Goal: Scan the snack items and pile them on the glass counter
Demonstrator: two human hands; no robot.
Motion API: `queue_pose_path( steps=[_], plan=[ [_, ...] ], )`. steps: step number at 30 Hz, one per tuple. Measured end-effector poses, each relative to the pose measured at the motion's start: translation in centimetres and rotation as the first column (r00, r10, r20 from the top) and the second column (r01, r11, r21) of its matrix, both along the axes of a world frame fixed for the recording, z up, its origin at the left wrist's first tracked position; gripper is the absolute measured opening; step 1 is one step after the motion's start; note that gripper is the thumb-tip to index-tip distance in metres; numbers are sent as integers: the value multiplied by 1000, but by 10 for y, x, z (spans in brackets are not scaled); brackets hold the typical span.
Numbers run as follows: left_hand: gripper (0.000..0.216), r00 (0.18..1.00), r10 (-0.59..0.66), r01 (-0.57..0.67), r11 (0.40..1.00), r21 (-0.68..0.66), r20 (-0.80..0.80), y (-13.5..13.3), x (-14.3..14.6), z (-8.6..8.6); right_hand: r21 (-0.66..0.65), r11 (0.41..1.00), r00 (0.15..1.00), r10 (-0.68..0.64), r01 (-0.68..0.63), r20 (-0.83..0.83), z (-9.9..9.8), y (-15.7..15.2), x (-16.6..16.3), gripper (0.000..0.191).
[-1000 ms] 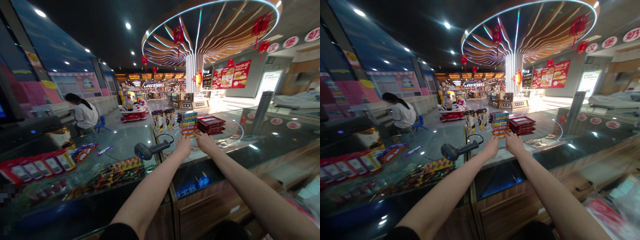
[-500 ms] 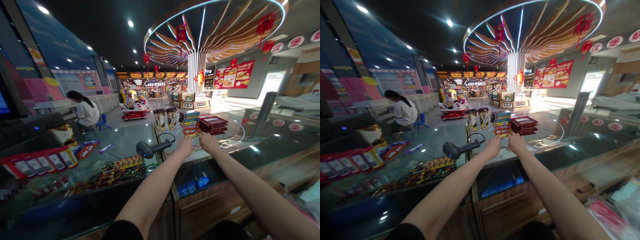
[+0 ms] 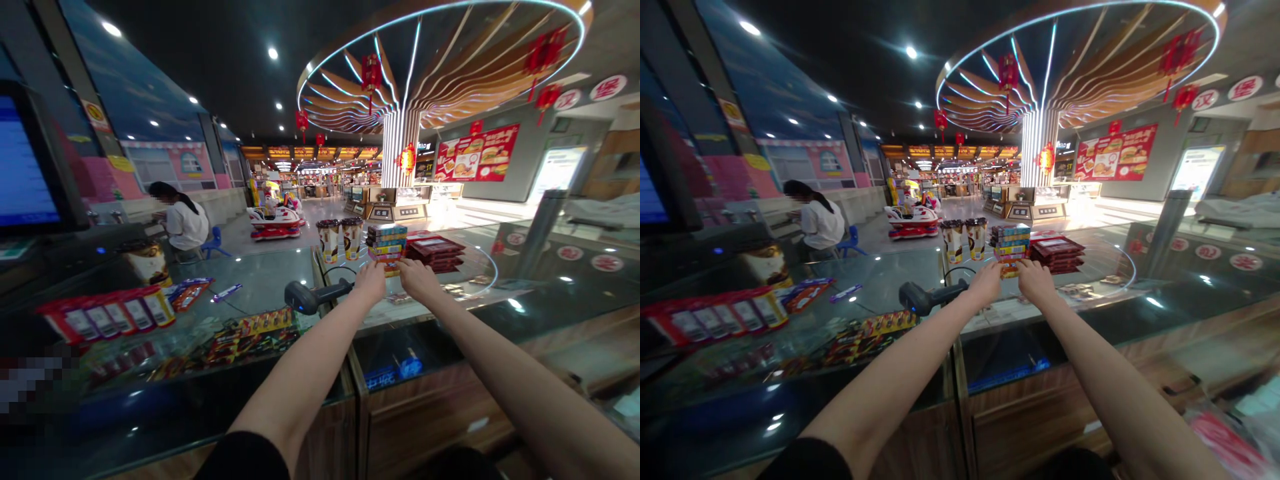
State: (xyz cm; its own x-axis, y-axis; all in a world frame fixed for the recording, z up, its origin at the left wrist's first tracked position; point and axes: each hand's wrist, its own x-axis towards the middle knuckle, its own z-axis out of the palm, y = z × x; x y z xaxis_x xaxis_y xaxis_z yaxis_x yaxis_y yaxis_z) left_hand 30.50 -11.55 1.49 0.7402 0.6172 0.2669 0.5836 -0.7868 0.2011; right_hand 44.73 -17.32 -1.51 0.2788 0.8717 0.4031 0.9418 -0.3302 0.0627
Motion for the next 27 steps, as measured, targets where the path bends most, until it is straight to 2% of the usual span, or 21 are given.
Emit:
queue_pose_path(
  steps=[7,16,22,27],
  plan=[
    [44,999,33,-32,999,44,-35,3,-17,9,3,1000,1000,28,-28,-13,10,12,-16,45],
    [42,992,120,-117,990,81,-35,7,-50,39,3,996,995,88,-88,-45,25,23,-48,44],
    [38,987,162,-163,983,88,14,23,-83,56,20,987,987,157,-157,-24,36,37,-78,44],
    [39,976,201,-207,976,74,82,37,-123,63,10,976,975,219,-218,-34,41,56,-110,44]
  ],
)
